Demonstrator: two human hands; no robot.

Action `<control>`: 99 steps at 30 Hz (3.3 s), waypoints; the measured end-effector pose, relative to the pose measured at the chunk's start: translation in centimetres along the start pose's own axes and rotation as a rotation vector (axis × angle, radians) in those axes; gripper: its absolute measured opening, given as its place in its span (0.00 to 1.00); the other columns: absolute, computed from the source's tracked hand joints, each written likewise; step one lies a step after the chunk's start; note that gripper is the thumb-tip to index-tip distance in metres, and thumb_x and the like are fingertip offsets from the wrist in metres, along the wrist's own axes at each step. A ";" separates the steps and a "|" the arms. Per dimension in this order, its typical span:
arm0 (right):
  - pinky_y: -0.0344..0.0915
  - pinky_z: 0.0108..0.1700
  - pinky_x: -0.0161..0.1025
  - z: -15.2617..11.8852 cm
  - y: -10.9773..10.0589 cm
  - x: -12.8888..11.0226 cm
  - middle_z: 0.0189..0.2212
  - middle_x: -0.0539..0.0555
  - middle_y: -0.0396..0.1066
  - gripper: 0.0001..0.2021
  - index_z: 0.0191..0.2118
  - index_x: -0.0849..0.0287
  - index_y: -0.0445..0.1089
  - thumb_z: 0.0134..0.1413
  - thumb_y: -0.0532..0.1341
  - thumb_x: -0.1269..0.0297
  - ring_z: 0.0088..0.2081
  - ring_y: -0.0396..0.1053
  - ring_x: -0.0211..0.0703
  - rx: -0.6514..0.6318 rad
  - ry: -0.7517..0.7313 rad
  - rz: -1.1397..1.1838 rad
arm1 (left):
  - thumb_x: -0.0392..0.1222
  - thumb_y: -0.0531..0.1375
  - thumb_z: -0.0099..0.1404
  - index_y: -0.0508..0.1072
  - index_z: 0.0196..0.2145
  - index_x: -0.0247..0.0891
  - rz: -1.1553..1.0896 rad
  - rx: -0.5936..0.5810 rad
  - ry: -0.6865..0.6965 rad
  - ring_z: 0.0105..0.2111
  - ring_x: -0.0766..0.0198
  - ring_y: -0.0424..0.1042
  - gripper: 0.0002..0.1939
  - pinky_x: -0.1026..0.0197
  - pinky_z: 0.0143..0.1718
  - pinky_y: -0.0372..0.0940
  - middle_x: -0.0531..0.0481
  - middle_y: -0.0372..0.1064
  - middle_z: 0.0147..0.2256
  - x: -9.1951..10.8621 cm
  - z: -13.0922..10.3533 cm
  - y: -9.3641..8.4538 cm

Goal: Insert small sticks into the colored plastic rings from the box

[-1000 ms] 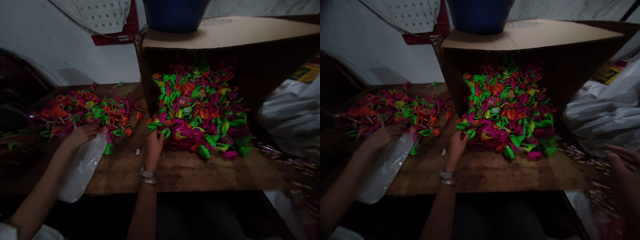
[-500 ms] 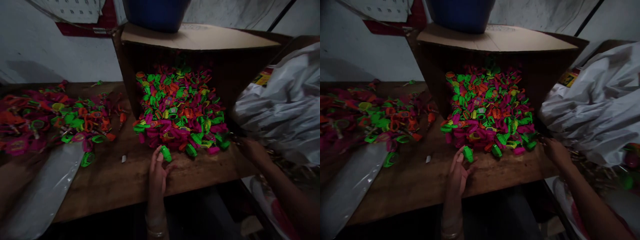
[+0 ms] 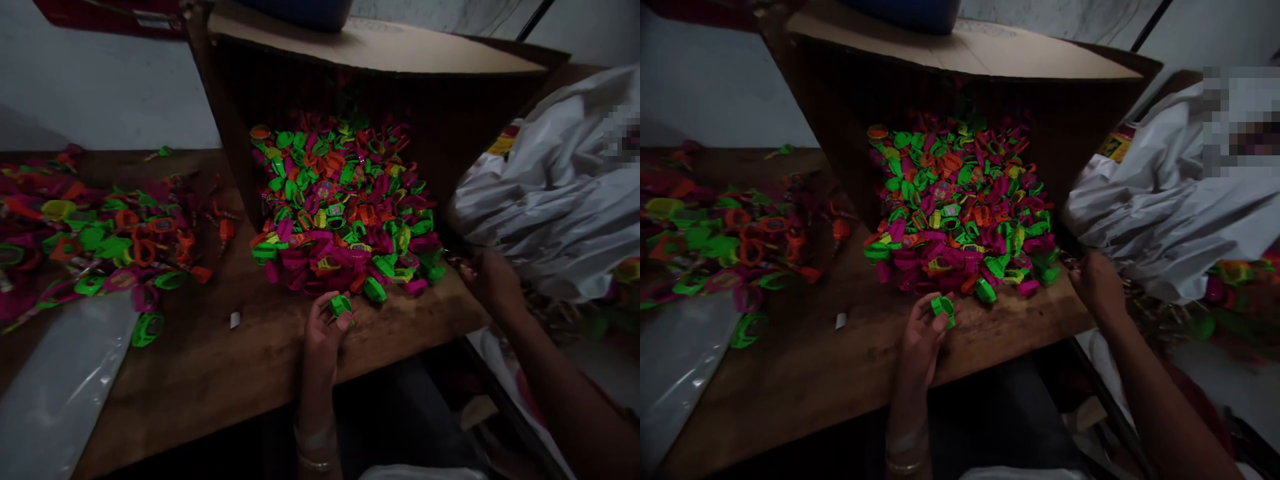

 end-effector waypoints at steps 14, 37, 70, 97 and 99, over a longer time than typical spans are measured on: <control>0.72 0.30 0.32 -10.7 -6.7 -15.5 0.28 0.49 0.74 0.11 0.36 0.54 0.71 0.49 0.69 0.56 0.28 0.73 0.38 -0.483 -0.149 1.594 | 0.45 0.71 0.49 0.70 0.34 0.38 0.269 -0.116 -0.008 0.29 0.64 0.73 0.18 0.63 0.28 0.74 0.53 0.71 0.31 1.2 -1.3 0.4; 0.71 0.36 0.35 -13.3 -6.9 -12.7 0.30 0.51 0.74 0.09 0.30 0.54 0.72 0.48 0.69 0.56 0.33 0.74 0.41 -0.490 -0.232 1.769 | 0.41 0.61 0.53 0.70 0.35 0.39 0.653 -0.014 0.060 0.15 0.73 0.58 0.10 0.71 0.11 0.56 0.56 0.65 0.25 2.7 -6.6 4.0; 0.71 0.41 0.46 -15.0 -0.4 -4.2 0.37 0.58 0.78 0.14 0.37 0.57 0.75 0.51 0.62 0.53 0.39 0.76 0.52 -0.632 -0.204 1.419 | 0.54 0.69 0.47 0.75 0.24 0.34 0.920 -0.034 -0.197 0.22 0.67 0.66 0.18 0.70 0.18 0.56 0.49 0.69 0.23 3.3 -5.5 0.6; 0.70 0.41 0.43 -7.1 0.9 4.0 0.34 0.59 0.78 0.15 0.35 0.61 0.75 0.54 0.55 0.57 0.37 0.75 0.50 -0.215 -0.013 0.859 | 0.35 0.58 0.56 0.63 0.23 0.37 1.640 0.704 0.159 0.43 0.41 0.70 0.06 0.51 0.39 0.63 0.44 0.68 0.26 9.6 8.1 -1.5; 0.69 0.41 0.43 -4.4 1.4 5.5 0.34 0.59 0.78 0.12 0.36 0.62 0.74 0.53 0.56 0.63 0.36 0.74 0.49 -0.173 0.037 0.716 | 0.34 0.57 0.56 0.59 0.20 0.39 1.650 0.700 0.150 0.41 0.42 0.71 0.10 0.52 0.37 0.62 0.47 0.63 0.22 9.6 8.3 -1.9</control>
Point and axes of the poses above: each hand's wrist, its own z-axis towards the middle knuckle, its own y-axis out of the palm, x = y × z, the point moved 1 cm from there along z, towards the middle knuckle
